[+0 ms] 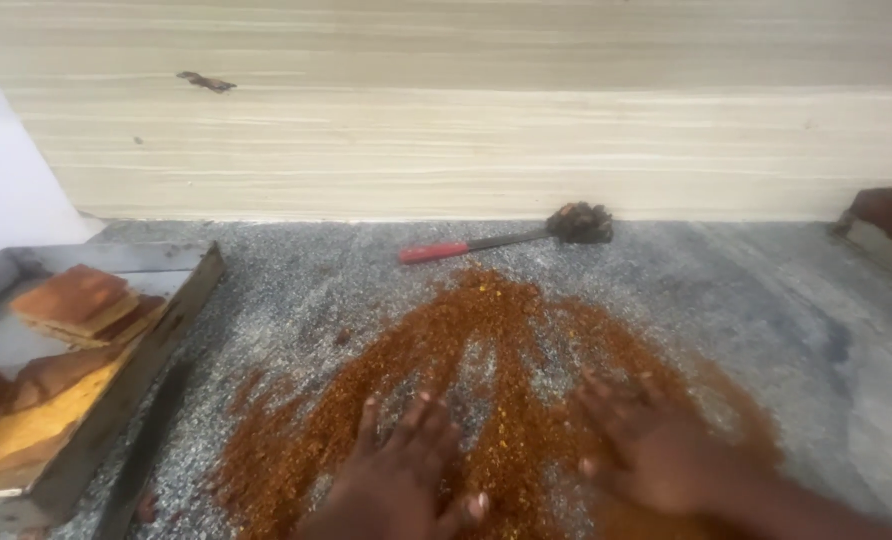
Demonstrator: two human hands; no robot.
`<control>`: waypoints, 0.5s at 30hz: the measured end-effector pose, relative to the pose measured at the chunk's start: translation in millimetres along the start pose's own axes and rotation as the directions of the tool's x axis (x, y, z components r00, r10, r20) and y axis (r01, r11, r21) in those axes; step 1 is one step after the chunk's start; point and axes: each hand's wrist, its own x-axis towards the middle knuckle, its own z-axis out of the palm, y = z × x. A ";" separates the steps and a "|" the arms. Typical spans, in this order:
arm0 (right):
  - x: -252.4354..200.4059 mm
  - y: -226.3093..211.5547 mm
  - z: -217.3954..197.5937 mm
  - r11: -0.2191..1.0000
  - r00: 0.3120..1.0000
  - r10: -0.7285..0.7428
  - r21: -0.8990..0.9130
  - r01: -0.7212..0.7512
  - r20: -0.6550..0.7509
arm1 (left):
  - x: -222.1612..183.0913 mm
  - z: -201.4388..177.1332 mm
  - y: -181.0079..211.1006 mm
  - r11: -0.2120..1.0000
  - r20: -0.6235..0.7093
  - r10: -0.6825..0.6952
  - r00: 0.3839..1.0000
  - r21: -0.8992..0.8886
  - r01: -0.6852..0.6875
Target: Crumbling slices of cake into small pieces by hand on a countertop.
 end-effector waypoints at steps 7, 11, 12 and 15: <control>103.9 -11.1 -10.2 0.996 0.970 0.019 0.093 0.003 -0.242 | 53.7 -45.1 4.0 0.963 -0.169 -0.229 0.959 -0.184 0.198; 83.0 -20.1 -16.6 0.992 0.966 -0.040 0.107 0.069 -0.256 | 75.1 -26.8 0.3 0.971 -0.242 -0.195 0.950 -0.183 0.153; 65.5 -24.0 -17.3 0.989 0.974 -0.063 0.116 0.090 -0.218 | 54.2 -29.3 5.5 0.981 -0.187 -0.141 0.972 -0.155 0.113; 31.6 -18.0 -10.4 0.989 0.983 -0.112 0.080 0.125 -0.148 | 18.9 -19.2 3.8 0.993 -0.108 -0.067 0.992 -0.108 0.055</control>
